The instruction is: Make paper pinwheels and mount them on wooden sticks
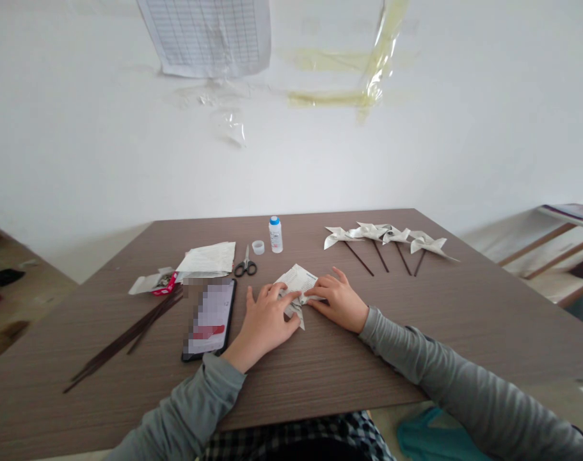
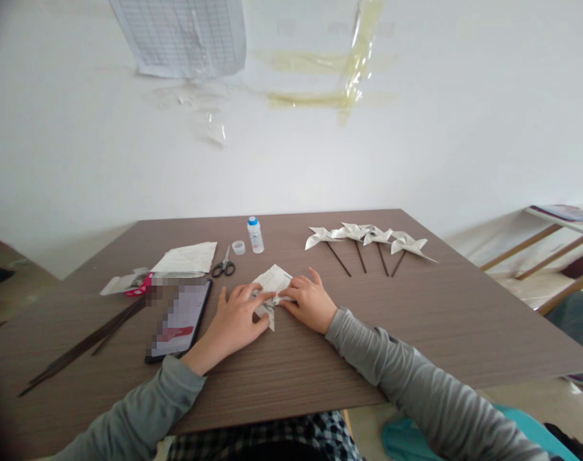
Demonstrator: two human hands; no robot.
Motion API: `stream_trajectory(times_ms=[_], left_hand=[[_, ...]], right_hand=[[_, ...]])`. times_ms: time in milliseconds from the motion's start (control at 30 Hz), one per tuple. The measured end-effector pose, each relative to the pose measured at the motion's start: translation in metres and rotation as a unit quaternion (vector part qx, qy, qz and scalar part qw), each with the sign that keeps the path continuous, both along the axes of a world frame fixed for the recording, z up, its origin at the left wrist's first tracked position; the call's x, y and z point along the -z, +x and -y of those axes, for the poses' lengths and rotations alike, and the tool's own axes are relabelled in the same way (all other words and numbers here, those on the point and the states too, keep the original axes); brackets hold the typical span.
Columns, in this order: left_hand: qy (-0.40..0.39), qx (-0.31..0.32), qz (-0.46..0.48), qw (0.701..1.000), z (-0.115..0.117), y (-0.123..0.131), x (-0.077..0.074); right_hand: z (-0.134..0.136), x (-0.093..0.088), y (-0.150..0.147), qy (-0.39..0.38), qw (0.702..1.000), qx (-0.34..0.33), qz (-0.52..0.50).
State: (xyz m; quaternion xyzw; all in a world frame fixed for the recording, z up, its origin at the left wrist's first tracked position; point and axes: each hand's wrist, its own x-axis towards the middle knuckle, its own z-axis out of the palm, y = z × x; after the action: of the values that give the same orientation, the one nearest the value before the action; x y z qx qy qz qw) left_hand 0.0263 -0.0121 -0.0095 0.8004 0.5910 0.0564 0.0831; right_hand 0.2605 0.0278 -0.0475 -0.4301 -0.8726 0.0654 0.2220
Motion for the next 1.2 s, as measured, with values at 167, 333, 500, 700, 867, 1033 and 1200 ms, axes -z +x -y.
stream_trajectory(times_ms=[167,333,500,700,867,1033,1200], left_hand=[[0.0,0.006,0.001,1.0,-0.0012,-0.001,0.001],[0.006,0.012,-0.004,1.0,-0.0024,-0.0021,0.0022],[0.002,0.009,0.0,1.0,-0.0011,-0.0014,0.0021],[0.005,-0.003,0.004,1.0,0.0003,0.0002,0.0011],[0.006,-0.009,0.006,1.0,-0.0009,0.0008,0.0002],[0.007,-0.001,0.003,1.0,-0.0023,-0.0007,0.0014],[0.004,0.01,0.007,1.0,-0.0043,-0.0025,0.0016]], right_hand=[[0.0018,-0.0025,-0.0004,0.017,1.0,0.014,0.0],[0.0015,-0.002,0.0002,-0.002,1.0,0.005,-0.005],[-0.0014,0.0016,0.001,-0.007,1.0,-0.001,-0.001],[-0.0018,0.0022,0.001,-0.004,1.0,0.005,0.01],[-0.0026,0.0038,0.0018,0.005,1.0,0.0,0.011],[-0.0039,0.0066,0.0021,0.021,1.0,-0.009,0.002],[-0.0011,0.0032,0.0016,0.011,1.0,-0.005,-0.002]])
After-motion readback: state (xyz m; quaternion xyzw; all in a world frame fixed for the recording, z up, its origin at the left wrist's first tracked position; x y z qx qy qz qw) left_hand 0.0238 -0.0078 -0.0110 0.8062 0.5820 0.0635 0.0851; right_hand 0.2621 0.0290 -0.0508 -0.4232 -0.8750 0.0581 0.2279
